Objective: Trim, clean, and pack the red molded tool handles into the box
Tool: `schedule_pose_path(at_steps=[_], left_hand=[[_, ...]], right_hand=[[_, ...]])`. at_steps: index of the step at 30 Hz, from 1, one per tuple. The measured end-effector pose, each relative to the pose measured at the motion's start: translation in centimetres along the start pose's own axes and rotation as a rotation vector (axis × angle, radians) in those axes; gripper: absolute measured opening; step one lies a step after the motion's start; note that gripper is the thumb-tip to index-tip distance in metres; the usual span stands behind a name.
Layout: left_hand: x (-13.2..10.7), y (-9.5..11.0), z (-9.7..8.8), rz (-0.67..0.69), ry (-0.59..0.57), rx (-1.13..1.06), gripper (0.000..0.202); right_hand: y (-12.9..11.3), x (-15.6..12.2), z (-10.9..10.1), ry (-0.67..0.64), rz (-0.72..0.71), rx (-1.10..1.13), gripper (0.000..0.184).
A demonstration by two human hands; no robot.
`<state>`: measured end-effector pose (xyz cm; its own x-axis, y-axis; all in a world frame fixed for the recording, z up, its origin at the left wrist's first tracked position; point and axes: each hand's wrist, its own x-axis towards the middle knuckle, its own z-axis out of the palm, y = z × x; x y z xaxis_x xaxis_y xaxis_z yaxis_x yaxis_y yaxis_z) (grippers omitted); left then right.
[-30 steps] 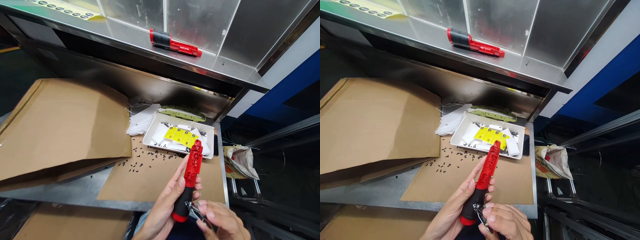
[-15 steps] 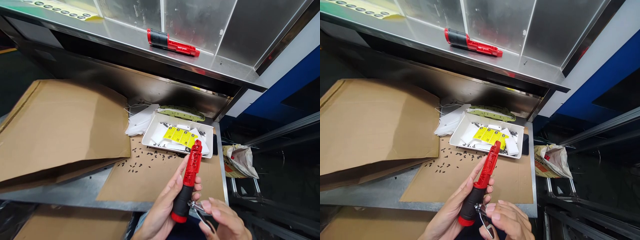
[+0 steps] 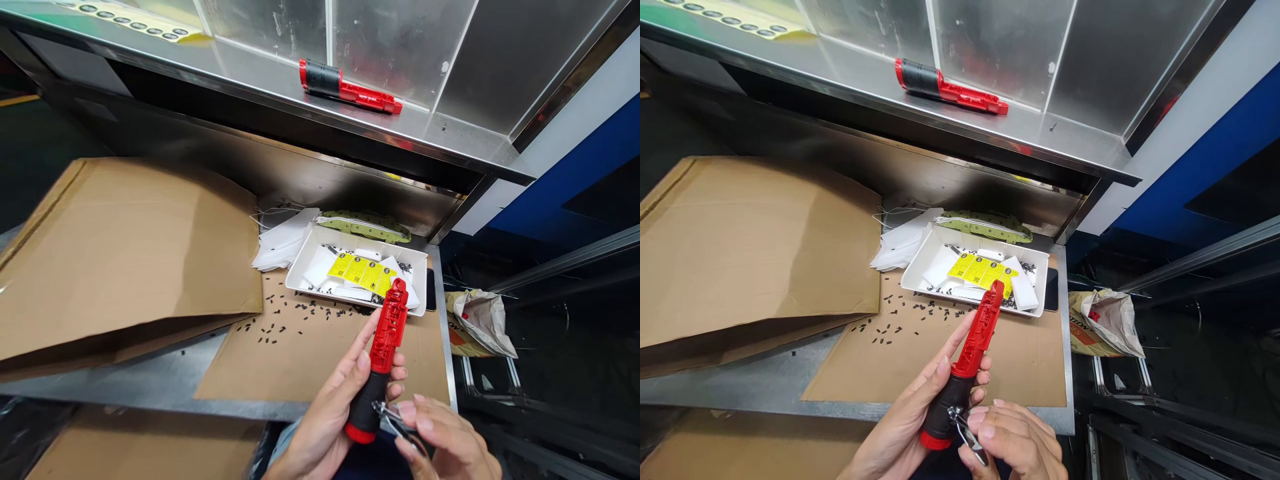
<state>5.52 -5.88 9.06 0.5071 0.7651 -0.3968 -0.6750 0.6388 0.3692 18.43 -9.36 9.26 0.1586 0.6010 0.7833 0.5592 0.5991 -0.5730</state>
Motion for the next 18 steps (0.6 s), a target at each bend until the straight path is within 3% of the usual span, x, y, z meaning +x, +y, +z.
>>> schedule_pose_path(at_steps=[2, 5, 8, 15, 18], left_hand=[[0.0, 0.0, 0.0, -0.002, -0.016, 0.003, 0.069], [0.1, 0.0, 0.2, -0.002, -0.033, 0.000, 0.064], [0.1, 0.2, 0.4, 0.017, -0.026, -0.011, 0.059], [-0.4, 0.1, 0.4, -0.008, -0.018, -0.013, 0.060], [-0.3, 0.0, 0.3, -0.009, 0.008, 0.010, 0.065]], right_hand=[[0.3, -0.2, -0.7, -0.056, -0.018, 0.033, 0.004], [0.7, -0.5, -2.2, -0.116, 0.025, 0.112, 0.020], [0.8, -0.6, -2.9, -0.071, 0.074, 0.124, 0.029], [-0.1, -0.2, -0.6, 0.006, 0.011, -0.008, 0.008], [-0.3, -0.5, -0.1, 0.028, 0.022, -0.020, 0.008]])
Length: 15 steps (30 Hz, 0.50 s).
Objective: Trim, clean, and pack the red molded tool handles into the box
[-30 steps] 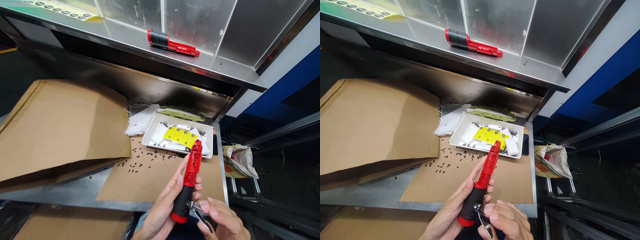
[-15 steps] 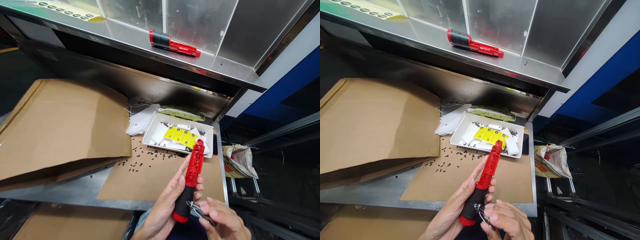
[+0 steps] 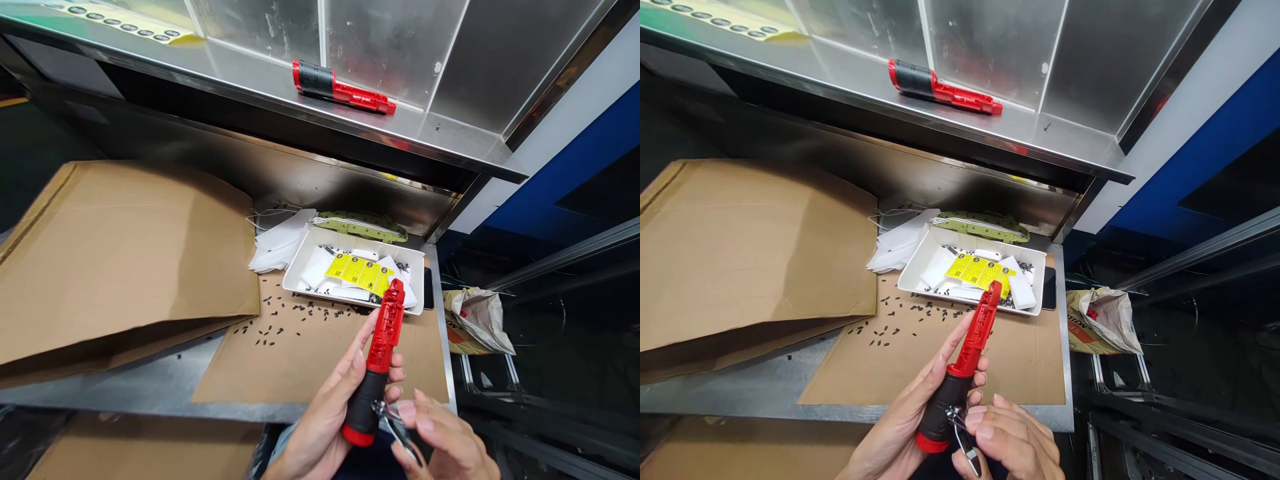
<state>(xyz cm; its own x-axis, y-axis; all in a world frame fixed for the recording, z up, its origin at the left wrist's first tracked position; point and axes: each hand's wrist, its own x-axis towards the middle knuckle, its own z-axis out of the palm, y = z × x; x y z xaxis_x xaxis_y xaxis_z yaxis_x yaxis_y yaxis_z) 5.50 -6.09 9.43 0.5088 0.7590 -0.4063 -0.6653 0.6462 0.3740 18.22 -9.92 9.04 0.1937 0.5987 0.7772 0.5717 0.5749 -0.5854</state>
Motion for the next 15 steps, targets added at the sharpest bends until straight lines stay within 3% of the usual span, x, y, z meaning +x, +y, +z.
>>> schedule_pose_path(at_steps=[8, 11, 15], left_hand=[[0.1, -0.2, 0.0, -0.005, 0.015, 0.012, 0.074], [0.0, -0.1, 0.1, -0.003, -0.001, 0.005, 0.076], [0.0, 0.0, 0.2, 0.004, 0.015, -0.019, 0.076]], right_hand=[[0.1, 0.5, -0.1, -0.068, -0.071, -0.003, 0.005], [0.8, -0.1, -0.5, 0.022, -0.034, -0.012, 0.001], [1.9, -1.1, -1.5, -0.003, -0.091, 0.069, 0.014]])
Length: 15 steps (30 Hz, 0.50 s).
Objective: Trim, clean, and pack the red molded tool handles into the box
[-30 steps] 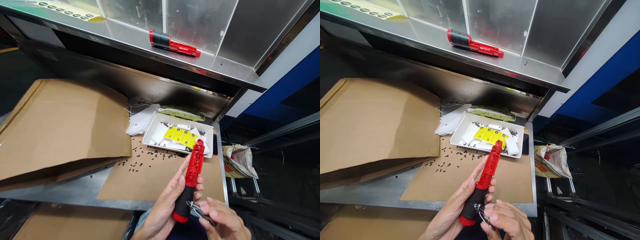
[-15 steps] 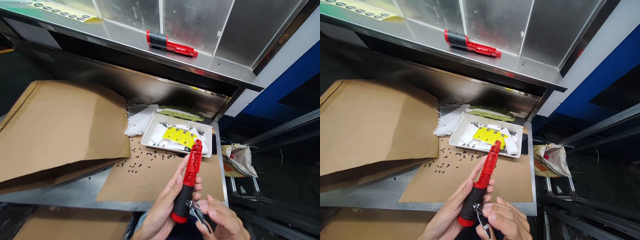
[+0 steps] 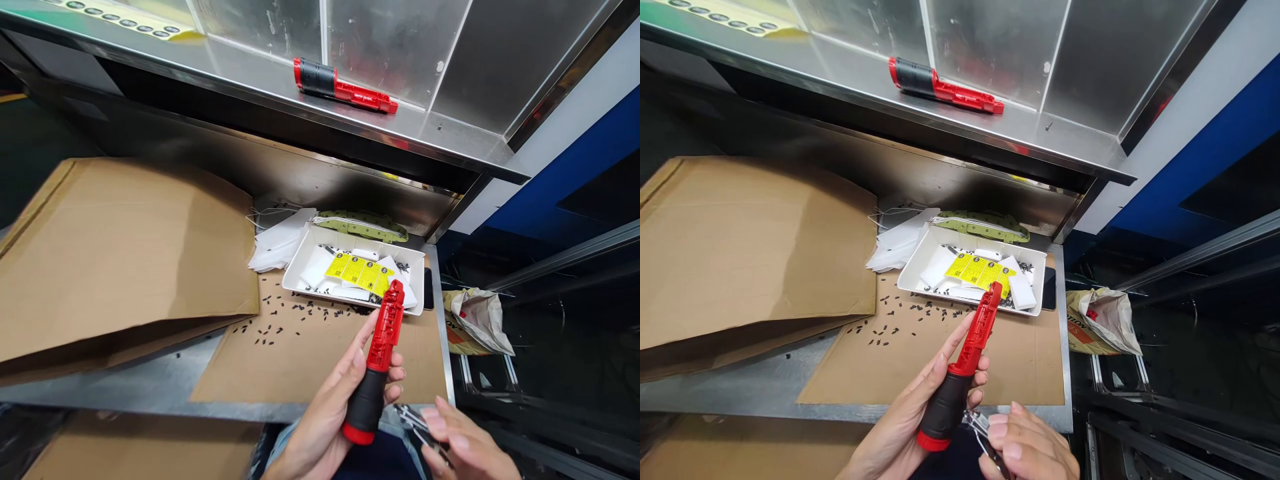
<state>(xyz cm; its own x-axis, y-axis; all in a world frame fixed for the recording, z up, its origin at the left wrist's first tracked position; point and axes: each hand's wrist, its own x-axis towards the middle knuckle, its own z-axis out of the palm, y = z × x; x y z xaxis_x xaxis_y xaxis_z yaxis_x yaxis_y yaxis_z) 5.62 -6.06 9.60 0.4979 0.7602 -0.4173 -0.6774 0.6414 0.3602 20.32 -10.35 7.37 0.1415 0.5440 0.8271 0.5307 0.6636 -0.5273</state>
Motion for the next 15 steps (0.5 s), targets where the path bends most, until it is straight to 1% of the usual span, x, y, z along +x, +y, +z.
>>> schedule_pose_path(at_steps=[2, 4, 7, 10, 15], left_hand=[[0.0, 0.1, 0.0, -0.006, 0.003, -0.007, 0.076], [0.1, 0.1, 0.0, -0.012, 0.005, 0.000, 0.077], [0.1, 0.1, 0.0, -0.019, -0.006, 0.013, 0.080], [0.4, 0.1, 0.0, -0.025, -0.038, 0.012, 0.085], [0.7, 0.1, 0.1, -0.019, -0.073, 0.001, 0.089]], right_hand=[[-0.1, 0.2, -0.1, 0.004, 0.037, 0.008, 0.018], [-0.5, 0.8, 0.3, 0.018, 0.085, -0.005, 0.016], [-1.3, 1.5, 1.1, 0.009, 0.101, -0.014, 0.012], [-1.6, 1.4, 1.6, 0.034, 0.123, -0.028, 0.009], [-1.7, 1.0, 1.6, 0.029, 0.132, -0.076, 0.005]])
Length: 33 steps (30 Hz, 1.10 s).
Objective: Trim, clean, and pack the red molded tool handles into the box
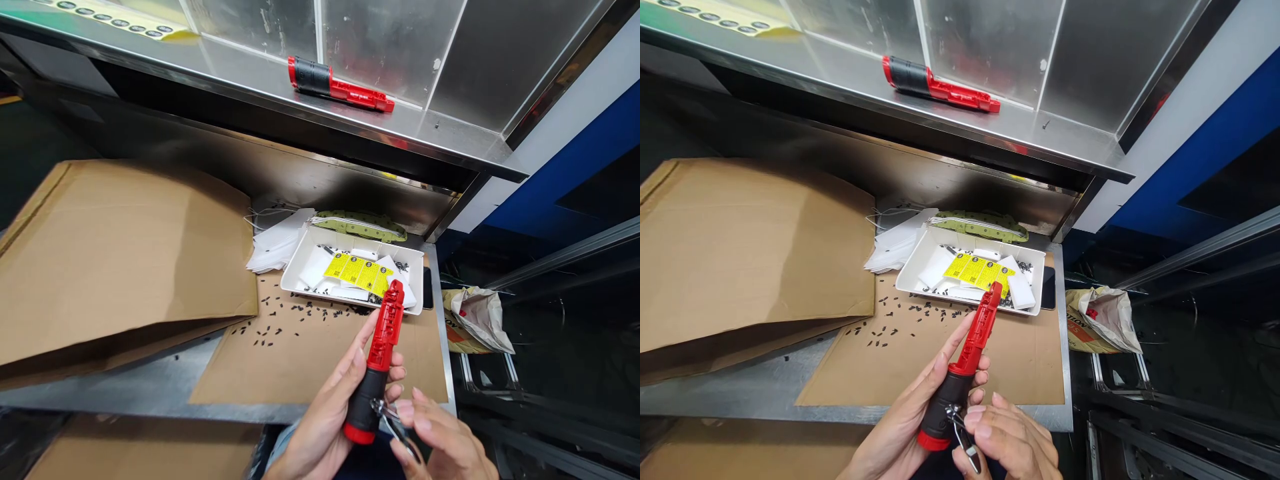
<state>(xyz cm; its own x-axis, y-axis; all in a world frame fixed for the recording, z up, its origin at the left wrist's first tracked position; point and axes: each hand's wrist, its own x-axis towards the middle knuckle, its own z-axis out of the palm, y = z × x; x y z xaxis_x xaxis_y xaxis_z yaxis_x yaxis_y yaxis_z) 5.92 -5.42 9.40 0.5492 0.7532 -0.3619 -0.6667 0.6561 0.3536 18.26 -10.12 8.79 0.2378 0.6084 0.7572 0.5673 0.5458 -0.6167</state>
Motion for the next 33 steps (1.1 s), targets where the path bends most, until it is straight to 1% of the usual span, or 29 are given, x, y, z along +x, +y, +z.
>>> schedule_pose_path(at_steps=[3, 5, 9, 12, 15, 17, 22, 25, 28, 31, 33], left_hand=[[0.0, -0.1, -0.1, 0.002, 0.002, -0.002, 0.088], [-0.2, -0.2, -0.1, 0.002, 0.019, 0.004, 0.082], [-0.4, -0.4, -0.1, 0.008, 0.053, 0.013, 0.069], [-0.3, -0.3, 0.1, 0.027, 0.052, -0.009, 0.065], [-0.2, -0.1, 0.2, 0.026, 0.067, -0.017, 0.065], [-0.2, -0.1, 0.3, 0.015, 0.084, -0.016, 0.068], [-0.5, -0.1, 0.4, 0.015, 0.102, -0.020, 0.075], [-0.4, -0.1, 0.3, 0.007, 0.109, -0.007, 0.075], [-0.3, -0.2, 0.2, 0.008, 0.119, -0.005, 0.074], [-0.3, -0.3, 0.2, 0.010, 0.093, -0.010, 0.075], [-0.3, -0.4, 0.2, 0.009, 0.070, -0.012, 0.072]], right_hand=[[-0.2, 0.2, 0.1, -0.007, -0.014, -0.011, 0.005], [-0.1, 0.3, 0.2, -0.013, -0.020, -0.009, 0.005], [0.8, -0.3, -0.3, 0.015, -0.019, 0.033, 0.002], [1.8, -1.2, -1.1, 0.020, -0.083, 0.087, 0.013], [1.8, -1.1, -1.3, 0.001, -0.078, 0.075, 0.022], [1.3, -0.5, -1.0, 0.002, -0.034, 0.055, 0.020], [0.3, 0.1, -0.1, -0.003, -0.011, 0.053, 0.014], [0.3, -0.2, 0.0, 0.007, 0.005, 0.030, 0.011], [0.3, -0.1, 0.1, 0.000, -0.015, 0.018, 0.008], [0.5, 0.0, 0.0, -0.006, -0.024, 0.035, 0.006], [1.0, -0.4, -0.3, 0.018, -0.020, 0.059, 0.008]])
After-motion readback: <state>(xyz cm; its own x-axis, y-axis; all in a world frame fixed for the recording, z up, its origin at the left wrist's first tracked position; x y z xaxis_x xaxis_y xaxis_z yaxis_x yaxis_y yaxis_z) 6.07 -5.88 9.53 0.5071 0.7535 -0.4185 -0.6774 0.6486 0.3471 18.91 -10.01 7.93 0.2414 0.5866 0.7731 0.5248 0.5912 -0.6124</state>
